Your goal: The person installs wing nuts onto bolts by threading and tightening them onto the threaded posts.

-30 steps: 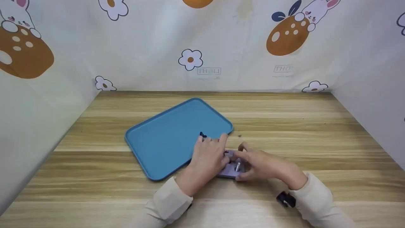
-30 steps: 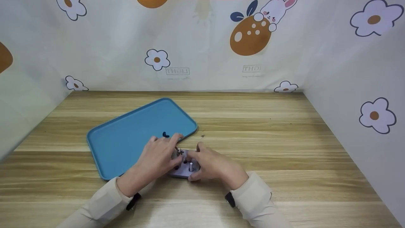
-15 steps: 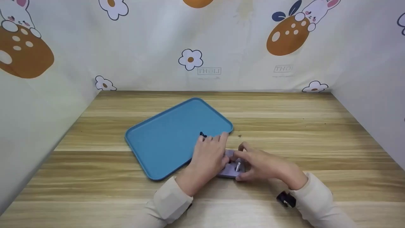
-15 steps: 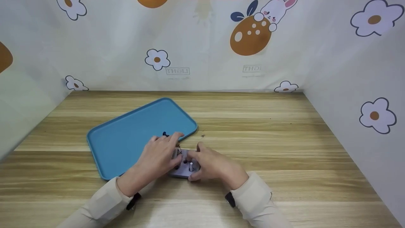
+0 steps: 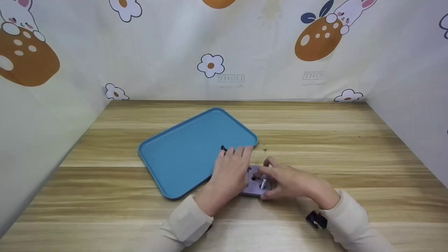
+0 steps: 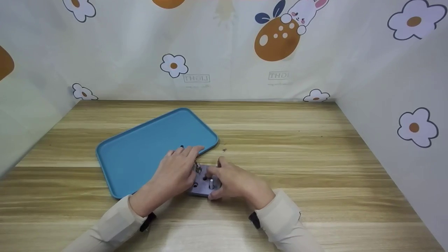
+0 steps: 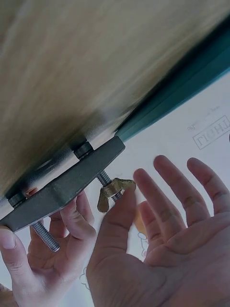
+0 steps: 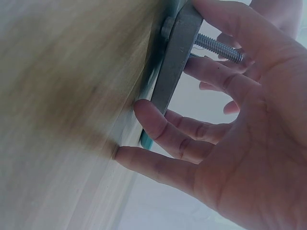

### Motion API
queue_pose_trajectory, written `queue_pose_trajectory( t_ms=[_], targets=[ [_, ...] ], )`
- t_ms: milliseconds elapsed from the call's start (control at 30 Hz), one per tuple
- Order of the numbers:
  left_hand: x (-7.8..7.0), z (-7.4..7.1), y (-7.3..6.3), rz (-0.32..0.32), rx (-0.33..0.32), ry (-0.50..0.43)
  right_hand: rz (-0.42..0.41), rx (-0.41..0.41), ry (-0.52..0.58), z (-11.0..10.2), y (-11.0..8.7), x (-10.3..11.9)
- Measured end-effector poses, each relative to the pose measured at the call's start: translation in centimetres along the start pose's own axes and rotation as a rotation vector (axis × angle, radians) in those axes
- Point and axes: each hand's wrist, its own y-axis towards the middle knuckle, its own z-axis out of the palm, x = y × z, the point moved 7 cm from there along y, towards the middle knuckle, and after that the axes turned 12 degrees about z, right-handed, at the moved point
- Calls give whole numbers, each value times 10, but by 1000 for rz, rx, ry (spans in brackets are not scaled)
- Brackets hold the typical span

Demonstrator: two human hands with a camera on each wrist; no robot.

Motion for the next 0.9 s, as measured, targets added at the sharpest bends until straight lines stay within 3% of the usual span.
queue_pose_trajectory(
  t_ms=[167,400,900],
  targets=[
    [0,-3,-1,7,-61,-1,-8,-5,-3,0,0,0],
    [0,-1,-2,4,2,14,-33,-19,-8,-1,-1,1],
    [-3,-1,1,43,16,-7,-43,-26,-8,-1,-1,1]
  ],
)
